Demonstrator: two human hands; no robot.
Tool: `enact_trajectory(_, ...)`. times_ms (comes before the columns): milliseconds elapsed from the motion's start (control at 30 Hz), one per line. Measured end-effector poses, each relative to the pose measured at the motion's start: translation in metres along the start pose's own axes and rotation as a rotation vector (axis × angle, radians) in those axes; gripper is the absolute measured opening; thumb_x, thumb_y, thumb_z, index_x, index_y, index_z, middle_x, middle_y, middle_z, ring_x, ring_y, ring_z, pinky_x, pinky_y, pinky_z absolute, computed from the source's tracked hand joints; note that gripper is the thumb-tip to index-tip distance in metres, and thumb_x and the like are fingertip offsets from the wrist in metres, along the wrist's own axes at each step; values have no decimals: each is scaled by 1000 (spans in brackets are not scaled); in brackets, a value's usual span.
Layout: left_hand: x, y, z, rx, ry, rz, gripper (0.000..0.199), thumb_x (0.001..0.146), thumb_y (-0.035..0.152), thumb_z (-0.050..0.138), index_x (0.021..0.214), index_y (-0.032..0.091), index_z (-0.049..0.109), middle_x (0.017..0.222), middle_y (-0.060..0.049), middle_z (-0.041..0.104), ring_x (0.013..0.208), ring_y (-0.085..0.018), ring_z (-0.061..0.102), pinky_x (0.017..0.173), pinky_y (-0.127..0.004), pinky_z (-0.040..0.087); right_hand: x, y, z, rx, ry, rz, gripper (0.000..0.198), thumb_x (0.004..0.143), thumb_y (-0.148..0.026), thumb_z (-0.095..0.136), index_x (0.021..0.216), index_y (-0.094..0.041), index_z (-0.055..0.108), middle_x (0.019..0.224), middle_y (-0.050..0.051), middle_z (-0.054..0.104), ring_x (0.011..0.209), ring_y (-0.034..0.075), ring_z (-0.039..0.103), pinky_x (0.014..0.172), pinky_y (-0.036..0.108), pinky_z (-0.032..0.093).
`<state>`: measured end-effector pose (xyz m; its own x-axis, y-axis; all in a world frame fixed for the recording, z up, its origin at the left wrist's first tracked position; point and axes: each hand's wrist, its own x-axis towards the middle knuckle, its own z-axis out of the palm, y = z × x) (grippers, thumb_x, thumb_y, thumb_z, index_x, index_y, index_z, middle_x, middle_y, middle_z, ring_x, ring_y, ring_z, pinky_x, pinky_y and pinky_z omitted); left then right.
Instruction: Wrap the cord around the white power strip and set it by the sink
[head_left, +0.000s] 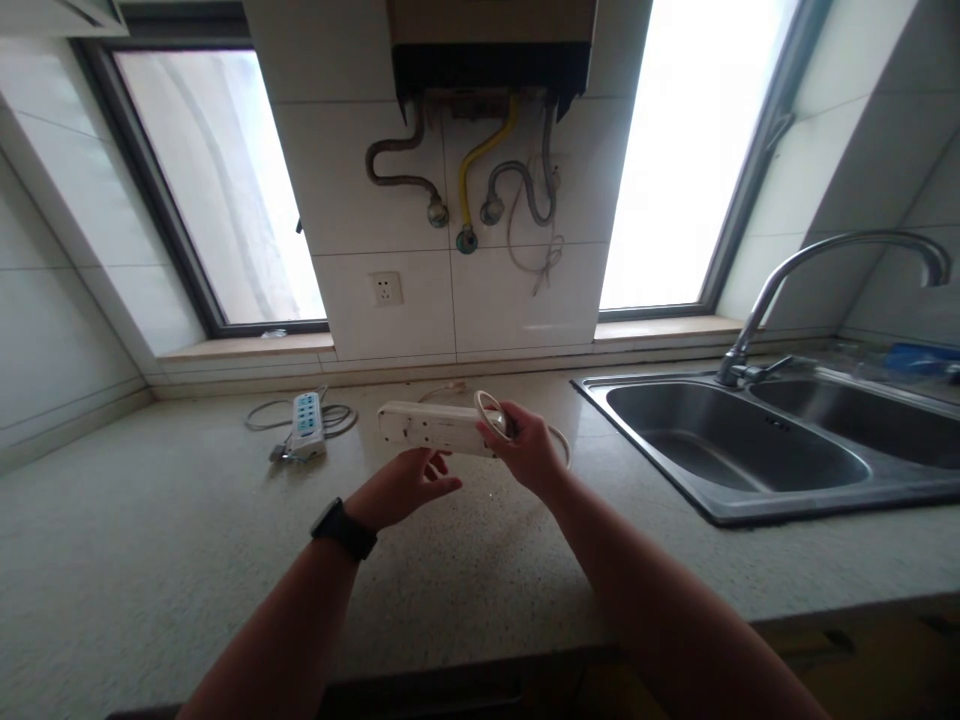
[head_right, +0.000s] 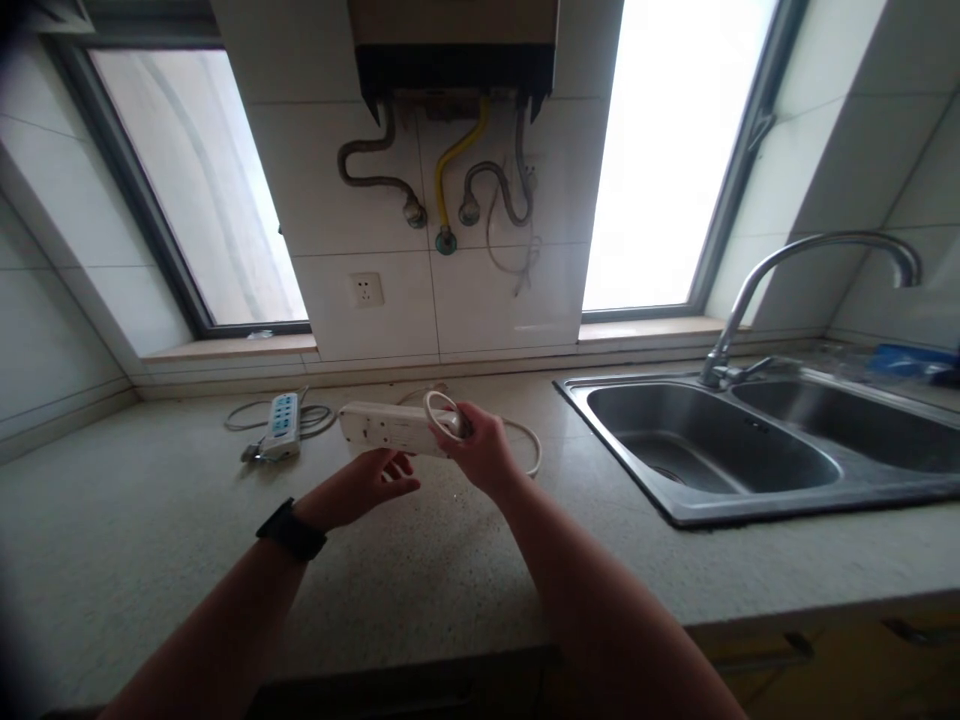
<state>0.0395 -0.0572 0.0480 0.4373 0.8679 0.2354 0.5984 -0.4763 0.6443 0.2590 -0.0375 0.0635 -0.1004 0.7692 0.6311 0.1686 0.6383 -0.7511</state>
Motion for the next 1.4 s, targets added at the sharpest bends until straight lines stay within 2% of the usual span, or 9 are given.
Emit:
enact_trajectory(133, -7, 14, -8, 180, 18, 188, 20, 89, 41, 62, 93, 23, 70, 72, 1, 67, 63, -13, 60, 61, -25, 46, 2, 3, -6, -128, -14, -49, 25, 78, -39, 69, 88, -16, 64, 63, -4, 51, 56, 10, 41, 49, 21, 32)
enact_trajectory(267, -11, 26, -17, 301, 499, 368, 18, 87, 39, 66, 95, 23, 68, 82, -2, 68, 74, -16, 61, 73, -30, 49, 0, -2, -12, -236, -102, -132, 28, 78, -43, 70, 88, -17, 64, 66, -3, 54, 57, 10, 43, 52, 21, 33)
enact_trajectory(333, -11, 27, -21, 375, 600, 419, 46, 76, 46, 76, 114, 23, 63, 105, -8, 67, 98, -24, 60, 89, -40, 47, -3, -8, -11, -269, -166, -193, 30, 79, -45, 70, 90, -18, 65, 69, -2, 58, 59, 11, 47, 55, 21, 36)
enact_trajectory(433, -10, 26, -25, 426, 445, 399, 86, 67, 53, 81, 139, 24, 46, 129, -13, 59, 116, -30, 54, 99, -46, 42, -7, -15, -7, -288, -261, -286, 31, 80, -45, 70, 96, -19, 64, 77, 1, 64, 64, 13, 54, 60, 23, 40)
enact_trajectory(600, -12, 27, -26, 342, 83, 217, 44, 81, 54, 67, 116, 28, 65, 98, -4, 73, 85, -22, 67, 73, -28, 47, -10, -19, -5, -340, -369, -365, 34, 78, -43, 72, 102, -20, 63, 81, 3, 66, 67, 15, 58, 61, 23, 41)
enact_trajectory(833, -13, 30, -23, 178, 53, 120, 42, 75, 53, 73, 106, 25, 69, 88, -1, 72, 76, -19, 65, 66, -26, 44, -4, -30, -14, -313, -439, -244, 52, 74, -38, 77, 119, -24, 56, 94, 4, 68, 76, 17, 61, 66, 25, 43)
enact_trajectory(1033, -8, 29, -21, -63, 135, 101, 44, 80, 52, 67, 111, 20, 65, 95, -5, 72, 84, -22, 65, 73, -30, 48, -1, -29, -22, -212, -424, -122, 78, 64, -43, 84, 130, -24, 47, 93, 3, 64, 73, 15, 55, 66, 26, 43)
enact_trajectory(1200, -6, 20, -24, 186, 365, -62, 46, 82, 62, 61, 107, 24, 65, 85, -4, 70, 75, -22, 65, 63, -29, 43, 2, -14, -26, -158, -319, -78, 76, 62, -45, 84, 126, -23, 48, 89, 1, 56, 75, 14, 52, 69, 26, 44)
enact_trajectory(1400, -5, -6, -36, 440, 611, -261, 50, 87, 68, 48, 109, 25, 61, 84, -7, 70, 77, -26, 67, 60, -29, 39, 1, -20, -27, -252, -337, -83, 30, 92, -45, 53, 81, -18, 60, 60, -6, 42, 55, 10, 37, 54, 22, 31)
